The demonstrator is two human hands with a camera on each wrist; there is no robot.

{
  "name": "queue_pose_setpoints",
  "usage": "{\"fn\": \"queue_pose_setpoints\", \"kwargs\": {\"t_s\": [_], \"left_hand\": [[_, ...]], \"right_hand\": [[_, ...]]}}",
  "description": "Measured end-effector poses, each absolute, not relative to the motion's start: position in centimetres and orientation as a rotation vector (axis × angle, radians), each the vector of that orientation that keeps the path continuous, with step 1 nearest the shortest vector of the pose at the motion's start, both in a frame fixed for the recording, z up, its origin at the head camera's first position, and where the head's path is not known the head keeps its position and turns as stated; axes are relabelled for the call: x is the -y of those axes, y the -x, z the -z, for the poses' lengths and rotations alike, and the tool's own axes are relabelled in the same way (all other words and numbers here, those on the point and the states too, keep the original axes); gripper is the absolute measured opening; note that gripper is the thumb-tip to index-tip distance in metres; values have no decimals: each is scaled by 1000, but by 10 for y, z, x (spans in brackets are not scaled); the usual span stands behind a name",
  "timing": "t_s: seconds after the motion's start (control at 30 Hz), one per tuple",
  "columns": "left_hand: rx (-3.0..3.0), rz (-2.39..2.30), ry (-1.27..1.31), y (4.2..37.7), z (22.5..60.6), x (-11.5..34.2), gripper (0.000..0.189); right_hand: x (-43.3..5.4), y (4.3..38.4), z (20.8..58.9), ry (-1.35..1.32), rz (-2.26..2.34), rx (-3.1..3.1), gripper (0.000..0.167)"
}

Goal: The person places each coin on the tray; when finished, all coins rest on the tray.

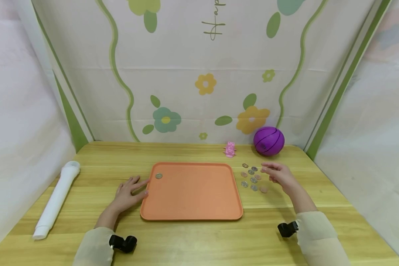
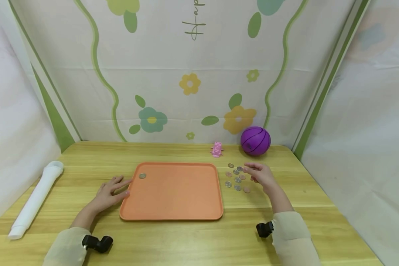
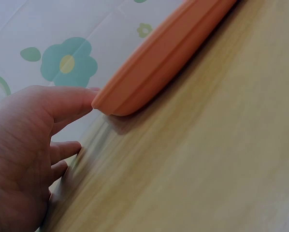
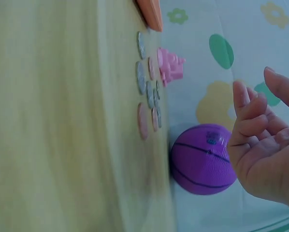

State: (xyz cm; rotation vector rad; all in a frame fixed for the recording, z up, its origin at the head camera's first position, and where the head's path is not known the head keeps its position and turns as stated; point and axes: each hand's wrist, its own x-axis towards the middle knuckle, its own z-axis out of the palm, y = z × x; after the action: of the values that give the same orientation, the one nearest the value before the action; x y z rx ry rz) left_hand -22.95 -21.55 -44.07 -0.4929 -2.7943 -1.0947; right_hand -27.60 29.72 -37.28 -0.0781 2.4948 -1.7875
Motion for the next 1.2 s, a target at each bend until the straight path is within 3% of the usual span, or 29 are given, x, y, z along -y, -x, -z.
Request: {"fn": "queue_pose_setpoints", "kwargs": {"t_s": [0.8, 1.2], "left_hand": [[2789, 1083, 509, 230, 442, 216, 50], [2786, 1086, 506, 232, 442, 217, 50]], "right_hand": [[-325, 255, 417, -100, 1812, -2452, 53], [-323, 258, 437, -42, 1682, -2631, 42]]}}
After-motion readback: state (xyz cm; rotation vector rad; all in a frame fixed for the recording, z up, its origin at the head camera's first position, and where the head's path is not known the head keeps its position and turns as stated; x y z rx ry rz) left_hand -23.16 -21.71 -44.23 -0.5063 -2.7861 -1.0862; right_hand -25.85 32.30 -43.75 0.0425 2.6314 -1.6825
